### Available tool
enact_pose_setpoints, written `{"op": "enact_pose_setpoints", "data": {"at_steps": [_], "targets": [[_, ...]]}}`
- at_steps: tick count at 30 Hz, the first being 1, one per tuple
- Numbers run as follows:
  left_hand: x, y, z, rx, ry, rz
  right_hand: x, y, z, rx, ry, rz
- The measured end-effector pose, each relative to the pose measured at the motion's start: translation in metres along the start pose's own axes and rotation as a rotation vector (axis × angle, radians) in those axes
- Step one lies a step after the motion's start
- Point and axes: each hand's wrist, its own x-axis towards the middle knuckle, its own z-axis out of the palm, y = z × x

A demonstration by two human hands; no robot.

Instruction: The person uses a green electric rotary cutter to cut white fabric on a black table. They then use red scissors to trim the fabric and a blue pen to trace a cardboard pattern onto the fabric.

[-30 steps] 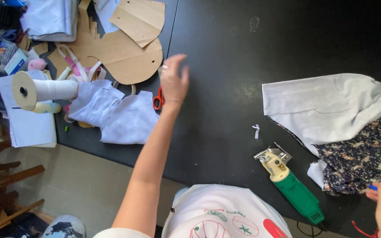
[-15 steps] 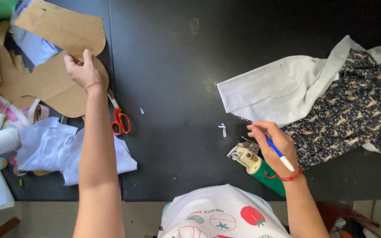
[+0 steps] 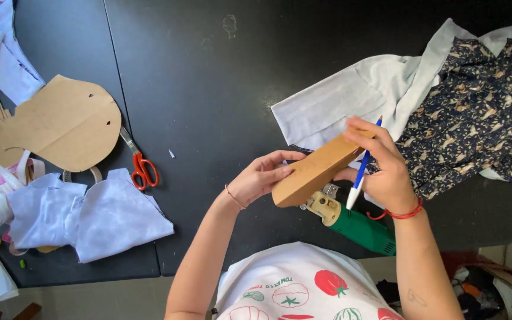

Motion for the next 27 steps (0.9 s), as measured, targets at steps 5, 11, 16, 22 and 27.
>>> {"op": "enact_pose_setpoints", "data": {"at_steps": [5,11,16,22,27], "targets": [[0.018,-0.017,-0.019,0.117,0.157,-0.071,-0.002,0.037,-0.009,-0.039,0.059,0.222],[0.061,-0.003,-0.038,0.704,0.505,0.244,0.032,0.094,0.003,-0.097,0.089,0.257],[0.074,0.018,-0.028,0.84,0.668,0.179,0.057,0.104,0.017,-0.263,0.053,0.38],[0.077,0.019,-0.028,1.116,0.776,0.237,0.061,0.123,0.022,-0.332,0.004,0.229],[0.076,0.017,-0.026,1.183,0.843,0.318,0.057,0.103,0.025,-0.421,0.456,-0.063]]}}
